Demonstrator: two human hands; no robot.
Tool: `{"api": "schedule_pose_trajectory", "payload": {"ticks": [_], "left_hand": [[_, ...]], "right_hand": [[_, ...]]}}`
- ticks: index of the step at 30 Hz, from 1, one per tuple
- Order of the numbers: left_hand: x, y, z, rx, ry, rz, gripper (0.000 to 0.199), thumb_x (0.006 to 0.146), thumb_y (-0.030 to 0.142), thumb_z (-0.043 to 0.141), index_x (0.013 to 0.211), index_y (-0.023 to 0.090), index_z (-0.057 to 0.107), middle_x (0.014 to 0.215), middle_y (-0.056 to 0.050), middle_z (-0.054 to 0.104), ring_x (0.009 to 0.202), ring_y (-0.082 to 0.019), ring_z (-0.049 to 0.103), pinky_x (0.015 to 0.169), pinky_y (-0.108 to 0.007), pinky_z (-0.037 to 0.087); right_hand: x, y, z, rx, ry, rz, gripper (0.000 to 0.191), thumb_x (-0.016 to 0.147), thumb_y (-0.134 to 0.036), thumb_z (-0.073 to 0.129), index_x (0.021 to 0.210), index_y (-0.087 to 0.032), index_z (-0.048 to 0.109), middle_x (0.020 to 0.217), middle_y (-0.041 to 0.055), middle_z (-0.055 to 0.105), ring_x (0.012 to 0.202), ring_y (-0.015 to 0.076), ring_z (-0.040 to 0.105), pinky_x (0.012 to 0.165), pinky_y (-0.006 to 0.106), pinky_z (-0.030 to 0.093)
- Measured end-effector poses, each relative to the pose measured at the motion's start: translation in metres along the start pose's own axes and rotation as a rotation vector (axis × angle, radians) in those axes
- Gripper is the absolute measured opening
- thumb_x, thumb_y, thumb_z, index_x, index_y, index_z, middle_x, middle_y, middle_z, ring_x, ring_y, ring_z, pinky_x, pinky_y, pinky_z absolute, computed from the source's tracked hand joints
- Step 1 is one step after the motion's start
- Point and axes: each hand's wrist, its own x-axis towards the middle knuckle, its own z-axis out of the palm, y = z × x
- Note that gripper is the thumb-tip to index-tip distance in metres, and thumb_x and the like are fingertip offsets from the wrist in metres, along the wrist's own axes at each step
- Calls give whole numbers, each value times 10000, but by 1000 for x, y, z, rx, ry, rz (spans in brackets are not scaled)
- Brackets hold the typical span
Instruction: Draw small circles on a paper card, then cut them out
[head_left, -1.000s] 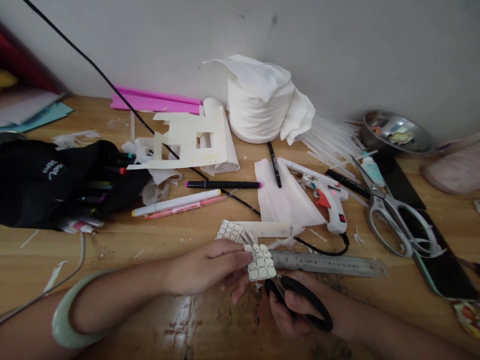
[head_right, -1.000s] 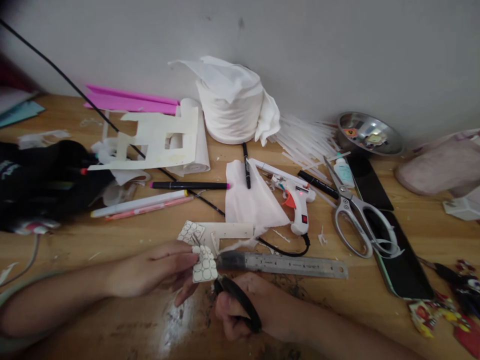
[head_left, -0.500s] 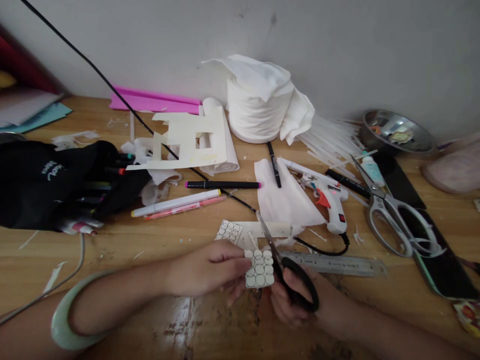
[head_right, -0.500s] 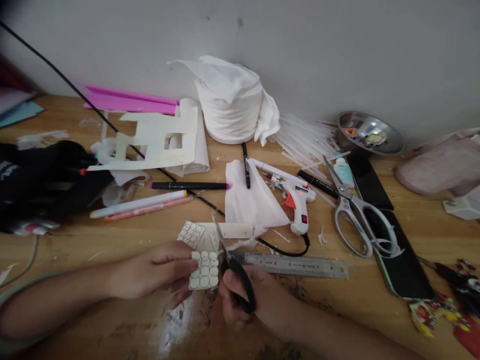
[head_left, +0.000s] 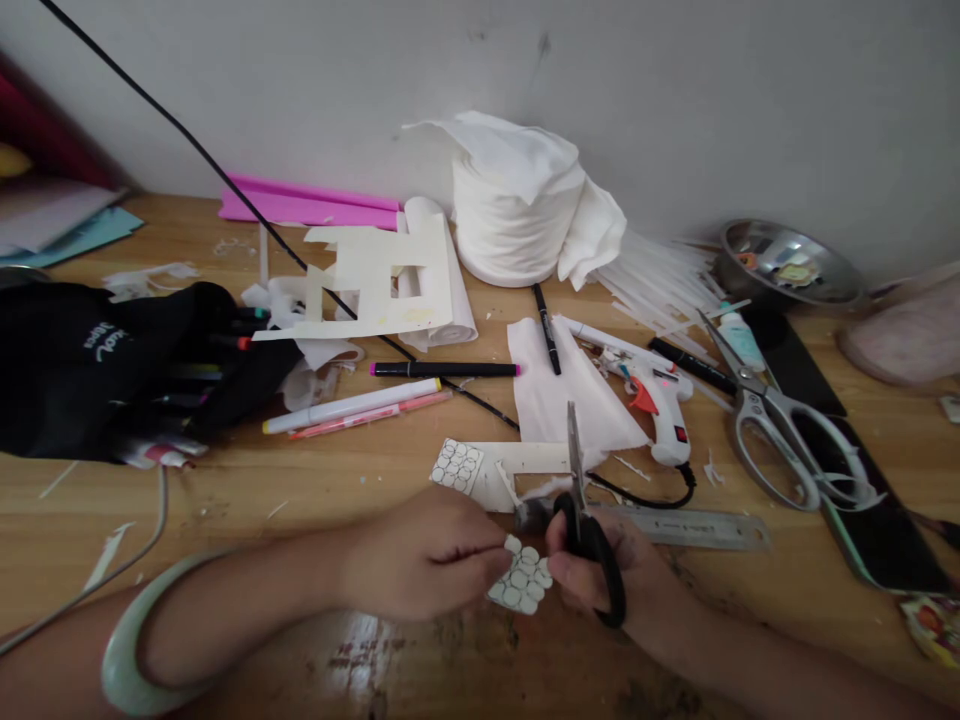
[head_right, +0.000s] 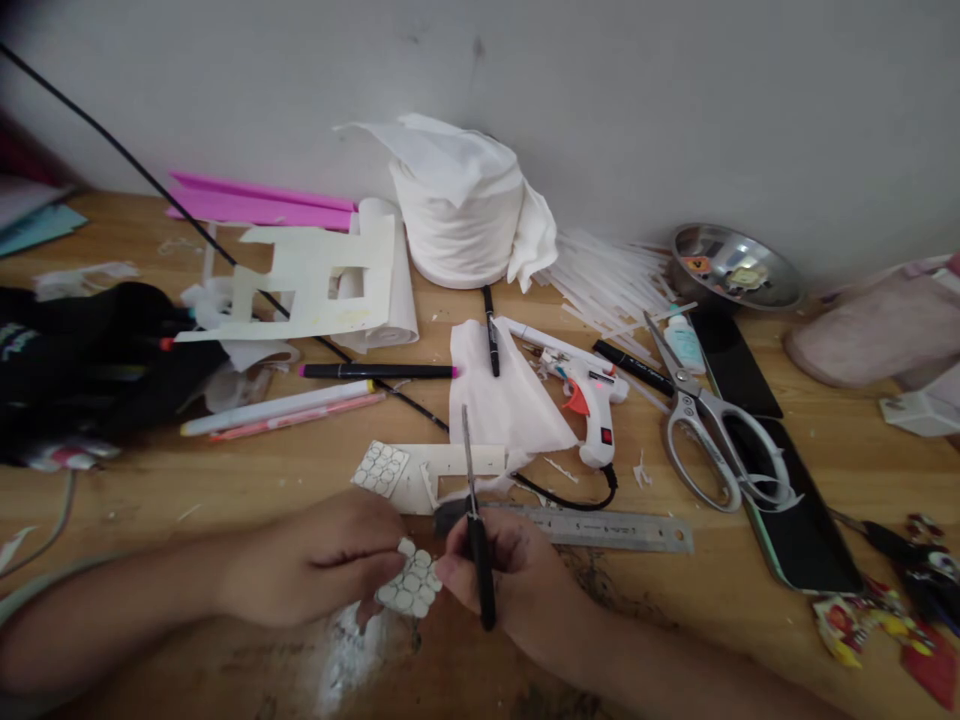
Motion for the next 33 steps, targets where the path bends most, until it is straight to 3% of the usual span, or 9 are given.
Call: {"api": "schedule_pose_trajectory", "payload": {"ticks": [7,15,26,31,33], "left_hand": [[-1,-1,-2,-216,15,-133,396,926,260,275,638,134,517,578,-10,550,547,-100,505,549,-183,399],[0,0,-3,-147,-34,-109,376,924,246,282,628,143,491,591,-12,551,543,-97,493,571,-187,395],[-1,-1,-2,-290,56,-146,364,923,365,297,717,149,505,663,-12,528,645,-123,501,610,-195,392],[0,2,-2,-331,-1,-68,257,829,385,459,762,146,525,649,22,439,595,-108,403,541,-194,331],[0,2,-2,-280,-10,-42,266,854,355,434,712,144,513,634,23,443,588,-104,406,555,-196,333]], "right_hand": [[1,7,-3,-85,-17,-40,271,701,-375,632,656,-164,468,515,-73,393,448,47,297,418,194,215],[1,1,-1,-37,2,-26,173,706,-303,606,684,-168,500,466,-78,390,411,51,294,393,196,209],[3,4,3,-100,-33,-49,135,660,-194,596,611,-161,475,516,-63,405,454,48,322,417,182,255],[0,3,8,-23,52,-68,153,710,-257,582,645,-159,485,504,-76,377,439,40,292,417,176,259],[-2,5,11,-58,83,-107,157,711,-257,587,643,-159,484,536,-65,396,475,49,322,442,179,283]]}}
